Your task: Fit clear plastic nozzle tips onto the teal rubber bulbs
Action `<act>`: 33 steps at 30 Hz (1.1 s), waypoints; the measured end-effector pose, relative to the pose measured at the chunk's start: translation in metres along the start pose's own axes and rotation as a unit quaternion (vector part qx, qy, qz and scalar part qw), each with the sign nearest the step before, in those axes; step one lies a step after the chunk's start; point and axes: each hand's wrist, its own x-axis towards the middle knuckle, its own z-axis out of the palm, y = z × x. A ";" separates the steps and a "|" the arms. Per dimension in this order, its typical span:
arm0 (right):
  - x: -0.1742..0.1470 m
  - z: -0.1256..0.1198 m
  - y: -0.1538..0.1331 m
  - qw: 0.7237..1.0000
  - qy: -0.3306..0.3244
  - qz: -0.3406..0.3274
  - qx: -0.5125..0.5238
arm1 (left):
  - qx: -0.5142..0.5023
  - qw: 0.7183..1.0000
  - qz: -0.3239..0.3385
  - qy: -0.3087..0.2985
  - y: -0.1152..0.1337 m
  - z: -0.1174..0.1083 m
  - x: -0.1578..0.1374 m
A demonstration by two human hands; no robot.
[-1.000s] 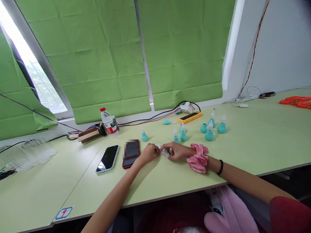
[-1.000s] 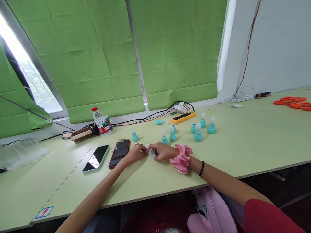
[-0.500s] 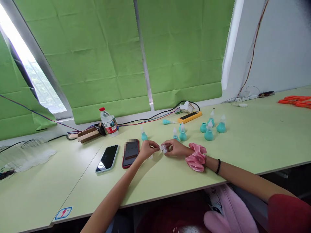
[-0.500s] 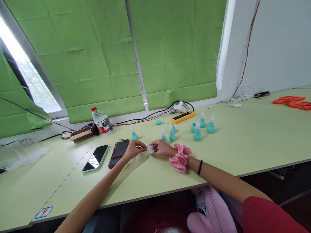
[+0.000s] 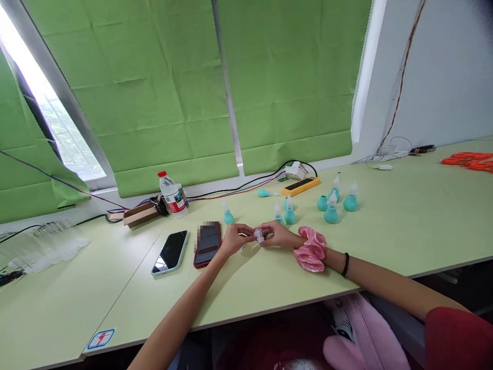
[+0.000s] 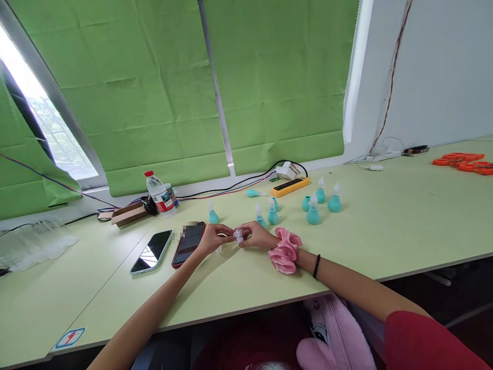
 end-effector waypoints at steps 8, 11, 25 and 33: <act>0.002 -0.002 0.004 0.997 -0.027 0.032 0.071 | 0.003 1.000 0.010 -0.009 0.002 0.000 0.000; 0.003 -0.003 0.004 0.989 -0.035 0.077 0.120 | 0.009 1.000 0.015 -0.012 0.003 0.000 -0.001; -0.001 -0.005 -0.007 0.958 -0.033 0.141 0.247 | 0.341 0.921 0.180 0.042 0.010 0.006 -0.010; 0.000 -0.002 -0.004 0.949 -0.008 0.138 0.285 | 0.284 0.948 0.141 0.032 0.004 0.007 -0.010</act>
